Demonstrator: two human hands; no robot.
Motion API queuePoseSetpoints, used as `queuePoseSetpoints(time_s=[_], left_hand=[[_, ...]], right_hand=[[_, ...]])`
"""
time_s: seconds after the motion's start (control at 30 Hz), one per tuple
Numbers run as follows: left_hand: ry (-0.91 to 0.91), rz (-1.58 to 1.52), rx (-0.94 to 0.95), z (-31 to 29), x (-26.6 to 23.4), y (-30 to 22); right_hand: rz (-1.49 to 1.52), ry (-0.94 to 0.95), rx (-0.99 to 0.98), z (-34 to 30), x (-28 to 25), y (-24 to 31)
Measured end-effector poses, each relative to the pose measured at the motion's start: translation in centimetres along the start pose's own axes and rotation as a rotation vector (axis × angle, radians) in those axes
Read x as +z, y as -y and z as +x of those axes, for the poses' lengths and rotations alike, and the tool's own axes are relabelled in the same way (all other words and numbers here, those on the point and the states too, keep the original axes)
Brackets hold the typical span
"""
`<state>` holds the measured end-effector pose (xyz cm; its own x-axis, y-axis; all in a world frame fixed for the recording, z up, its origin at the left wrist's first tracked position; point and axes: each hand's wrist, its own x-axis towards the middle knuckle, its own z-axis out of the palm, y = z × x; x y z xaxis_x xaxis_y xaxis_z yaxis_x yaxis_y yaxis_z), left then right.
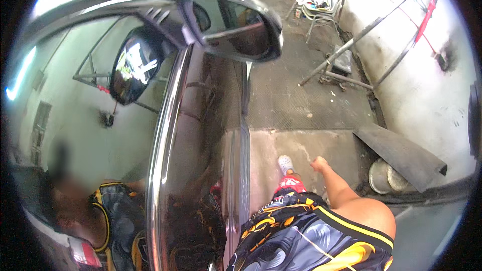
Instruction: The person tapes sheets of newspaper onto the hood and side of a black car using masking tape. They smooth the paper against the car's surface and secure it with strips of tape.
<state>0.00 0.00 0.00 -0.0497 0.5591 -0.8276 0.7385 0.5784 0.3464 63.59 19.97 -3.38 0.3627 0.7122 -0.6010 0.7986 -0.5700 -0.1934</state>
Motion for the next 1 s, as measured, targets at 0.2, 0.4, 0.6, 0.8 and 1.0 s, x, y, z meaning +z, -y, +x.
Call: queuePoseSetpoints(time_s=[0.2, 0.4, 0.6, 0.8, 1.0], left_hand=[[-0.017, -0.005, -0.068, 7.3, 0.6, -13.0], [-0.072, -0.131, -0.185, 10.1, 1.9, -27.8], [-0.096, -0.227, -0.236, 13.3, 2.4, -38.6], [-0.103, -0.287, -0.297, 19.4, 1.0, -46.0], [-0.136, -0.355, -0.303, 25.0, -2.6, -53.3]], right_hand=[[0.279, -0.221, 0.147, 19.2, -2.6, -5.5], [0.644, -0.109, 0.002, 32.6, -17.7, 5.7], [0.849, -0.323, -0.596, 42.2, -37.4, 25.6], [1.135, -0.550, -1.066, 41.6, -54.8, 51.3], [1.067, -0.582, -1.480, 38.6, -68.8, 68.7]])
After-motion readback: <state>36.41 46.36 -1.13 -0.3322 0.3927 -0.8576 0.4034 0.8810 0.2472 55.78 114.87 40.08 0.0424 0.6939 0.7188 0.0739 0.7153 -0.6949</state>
